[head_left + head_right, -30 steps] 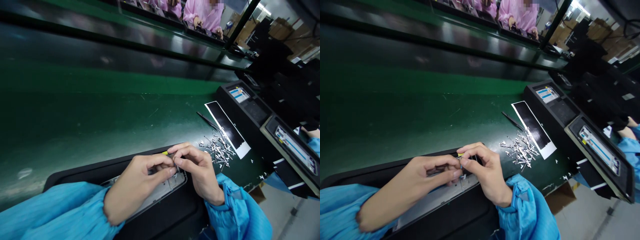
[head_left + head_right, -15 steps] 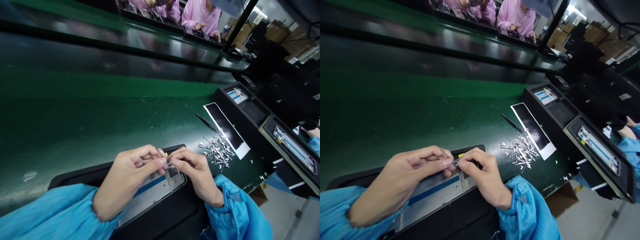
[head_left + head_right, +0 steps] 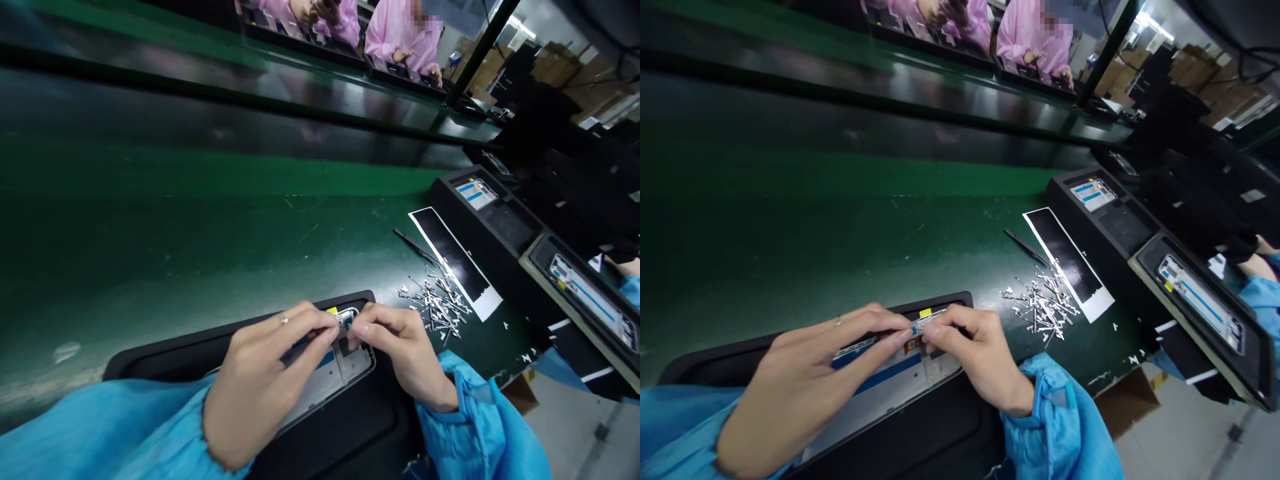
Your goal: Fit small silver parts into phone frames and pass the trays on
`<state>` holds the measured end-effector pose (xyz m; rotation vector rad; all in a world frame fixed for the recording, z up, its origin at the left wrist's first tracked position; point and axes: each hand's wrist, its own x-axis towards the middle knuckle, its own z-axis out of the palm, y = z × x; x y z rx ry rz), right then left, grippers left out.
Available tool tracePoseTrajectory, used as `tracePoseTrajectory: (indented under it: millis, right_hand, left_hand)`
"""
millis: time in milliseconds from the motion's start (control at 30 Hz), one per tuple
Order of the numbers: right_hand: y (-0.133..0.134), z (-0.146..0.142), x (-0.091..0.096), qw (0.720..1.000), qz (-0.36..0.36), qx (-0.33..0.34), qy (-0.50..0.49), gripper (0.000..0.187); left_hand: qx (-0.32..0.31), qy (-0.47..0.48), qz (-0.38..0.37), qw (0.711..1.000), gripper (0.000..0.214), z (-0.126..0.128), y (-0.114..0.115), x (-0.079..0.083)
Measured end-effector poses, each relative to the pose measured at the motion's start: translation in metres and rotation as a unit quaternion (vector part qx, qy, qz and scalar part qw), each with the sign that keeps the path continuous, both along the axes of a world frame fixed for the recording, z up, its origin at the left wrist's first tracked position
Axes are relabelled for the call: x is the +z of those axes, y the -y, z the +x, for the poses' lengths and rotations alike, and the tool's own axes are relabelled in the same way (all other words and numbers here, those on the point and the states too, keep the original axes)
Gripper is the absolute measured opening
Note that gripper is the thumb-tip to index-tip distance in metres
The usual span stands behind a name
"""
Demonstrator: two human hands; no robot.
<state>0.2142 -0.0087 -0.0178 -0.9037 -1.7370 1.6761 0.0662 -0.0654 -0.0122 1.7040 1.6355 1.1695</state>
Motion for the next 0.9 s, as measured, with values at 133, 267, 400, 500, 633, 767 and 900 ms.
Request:
tracePoseTrajectory:
  millis: [133, 267, 400, 500, 633, 767, 900]
  right_hand:
    - [-0.002, 0.003, 0.001, 0.999, -0.031, 0.013, 0.001, 0.014]
    - [-0.002, 0.005, 0.008, 0.999, -0.009, 0.024, 0.023, 0.01]
    - [-0.003, 0.005, 0.012, 0.999, 0.002, 0.031, 0.029, 0.009]
    - [-0.005, 0.007, 0.011, 0.999, -0.029, 0.041, 0.015, 0.011]
    - [-0.007, 0.009, 0.007, 0.997, -0.073, 0.033, -0.009, 0.011]
    - [-0.006, 0.008, 0.006, 0.994, -0.1, 0.032, -0.028, 0.008]
    - [-0.006, 0.007, 0.006, 0.99, -0.125, 0.04, -0.042, 0.007]
  left_hand:
    - [0.006, -0.01, 0.03, 0.999, 0.015, 0.002, 0.002, -0.002]
    - [-0.022, 0.072, -0.105, 0.992, 0.014, -0.002, -0.003, -0.001]
    - [-0.057, 0.108, -0.179, 0.976, 0.013, -0.006, -0.008, 0.001]
    - [-0.061, 0.12, -0.182, 0.974, 0.015, -0.008, -0.008, 0.001]
    - [-0.064, 0.117, -0.17, 0.976, 0.013, -0.007, -0.007, 0.0]
    - [-0.064, 0.116, -0.173, 0.976, 0.016, -0.006, -0.006, 0.001]
    - [-0.064, 0.117, -0.175, 0.976, 0.017, -0.005, -0.006, 0.005]
